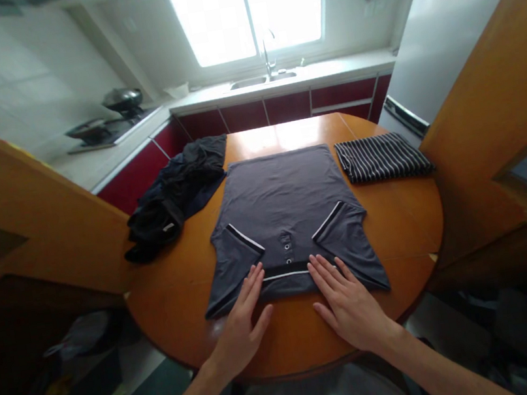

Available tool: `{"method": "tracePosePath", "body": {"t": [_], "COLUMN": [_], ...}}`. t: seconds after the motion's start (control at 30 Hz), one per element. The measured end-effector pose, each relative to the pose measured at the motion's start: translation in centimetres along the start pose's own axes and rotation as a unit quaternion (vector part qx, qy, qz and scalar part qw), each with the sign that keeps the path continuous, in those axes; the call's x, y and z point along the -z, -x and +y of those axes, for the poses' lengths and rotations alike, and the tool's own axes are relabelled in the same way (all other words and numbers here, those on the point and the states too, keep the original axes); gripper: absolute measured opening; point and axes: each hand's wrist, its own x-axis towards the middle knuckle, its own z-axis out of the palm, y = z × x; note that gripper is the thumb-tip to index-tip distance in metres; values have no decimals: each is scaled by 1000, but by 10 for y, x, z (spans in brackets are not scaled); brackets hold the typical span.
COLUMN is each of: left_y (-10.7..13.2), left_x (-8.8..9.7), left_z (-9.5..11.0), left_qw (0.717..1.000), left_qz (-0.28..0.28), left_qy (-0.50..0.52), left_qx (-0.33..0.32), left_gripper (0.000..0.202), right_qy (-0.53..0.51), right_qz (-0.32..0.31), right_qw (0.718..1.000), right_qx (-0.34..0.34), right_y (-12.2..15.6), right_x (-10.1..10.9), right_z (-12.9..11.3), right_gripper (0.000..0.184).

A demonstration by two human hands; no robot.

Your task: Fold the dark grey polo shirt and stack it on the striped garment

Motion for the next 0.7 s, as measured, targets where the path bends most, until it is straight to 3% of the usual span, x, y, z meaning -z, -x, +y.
{"method": "tracePosePath", "body": {"t": [0.1, 0.23, 0.33, 0.43, 0.7], "left_y": [9, 21, 30, 37, 40], "left_x": [25, 54, 58, 56, 62], "left_z": [-14, -42, -60, -71, -85], "left_qw": [999, 992, 979, 973, 975], "left_qz": [26, -56, -123, -146, -114], "left_qy": [11, -79, -119, -137, -100], "left_qx": [-41, -83, -107, -116, -160], "left_gripper": [61, 60, 61, 61, 58], "right_qy": [16, 49, 60, 68, 43], "right_qz": [14, 25, 0, -26, -49], "right_qw": [1000, 998, 996, 995, 994], "right_qx": [9, 33, 59, 69, 88], "right_y": [7, 20, 29, 37, 46], "right_x": [4, 11, 16, 21, 33], "right_z": [5, 28, 50, 68, 84], "right_gripper": [71, 65, 62, 58, 53]}}
